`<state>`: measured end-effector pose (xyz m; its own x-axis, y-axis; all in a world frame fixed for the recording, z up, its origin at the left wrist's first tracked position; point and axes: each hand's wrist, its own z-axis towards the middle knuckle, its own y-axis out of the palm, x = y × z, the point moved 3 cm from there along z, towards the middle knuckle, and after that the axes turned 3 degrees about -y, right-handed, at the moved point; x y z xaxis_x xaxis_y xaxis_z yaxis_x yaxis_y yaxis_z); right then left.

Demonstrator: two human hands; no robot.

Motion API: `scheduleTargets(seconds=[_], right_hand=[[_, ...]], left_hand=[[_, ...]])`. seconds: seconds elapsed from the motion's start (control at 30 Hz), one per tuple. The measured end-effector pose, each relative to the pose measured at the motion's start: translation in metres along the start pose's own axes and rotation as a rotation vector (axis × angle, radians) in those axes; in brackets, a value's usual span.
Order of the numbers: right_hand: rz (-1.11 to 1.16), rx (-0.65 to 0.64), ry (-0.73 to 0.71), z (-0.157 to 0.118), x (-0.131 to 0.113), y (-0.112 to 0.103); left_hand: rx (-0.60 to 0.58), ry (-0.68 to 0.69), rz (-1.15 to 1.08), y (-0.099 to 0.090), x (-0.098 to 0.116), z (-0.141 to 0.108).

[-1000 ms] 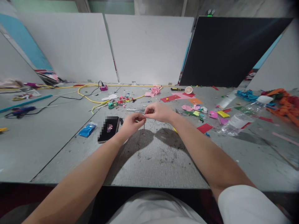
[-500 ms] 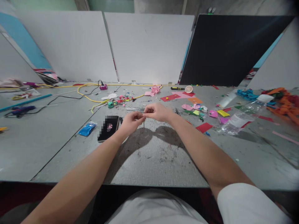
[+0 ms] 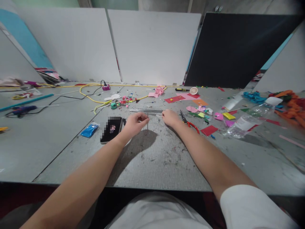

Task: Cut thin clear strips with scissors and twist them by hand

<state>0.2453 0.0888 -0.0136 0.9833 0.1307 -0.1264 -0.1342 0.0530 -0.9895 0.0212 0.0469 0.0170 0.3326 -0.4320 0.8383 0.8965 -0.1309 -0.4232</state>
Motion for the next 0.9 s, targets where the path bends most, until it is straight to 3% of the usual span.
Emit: scheduleTargets(seconds=[0.27, 0.53, 0.63, 0.73, 0.9], right_hand=[[-0.058, 0.017, -0.04, 0.0, -0.002, 0.001], [0.025, 0.127, -0.042, 0.004, 0.01, -0.017], [0.302, 0.269, -0.037, 0.01, 0.022, -0.032], [0.588, 0.523, -0.044, 0.013, 0.037, -0.055], [0.732, 0.895, -0.233, 0.006, 0.053, -0.102]], left_hand=[[0.006, 0.012, 0.012, 0.0, 0.001, -0.001], [0.02, 0.003, 0.004, -0.001, -0.001, 0.0], [0.013, 0.003, 0.015, -0.002, -0.001, 0.0], [0.006, -0.002, 0.009, -0.002, -0.001, 0.0], [0.02, -0.008, -0.001, -0.001, -0.003, -0.001]])
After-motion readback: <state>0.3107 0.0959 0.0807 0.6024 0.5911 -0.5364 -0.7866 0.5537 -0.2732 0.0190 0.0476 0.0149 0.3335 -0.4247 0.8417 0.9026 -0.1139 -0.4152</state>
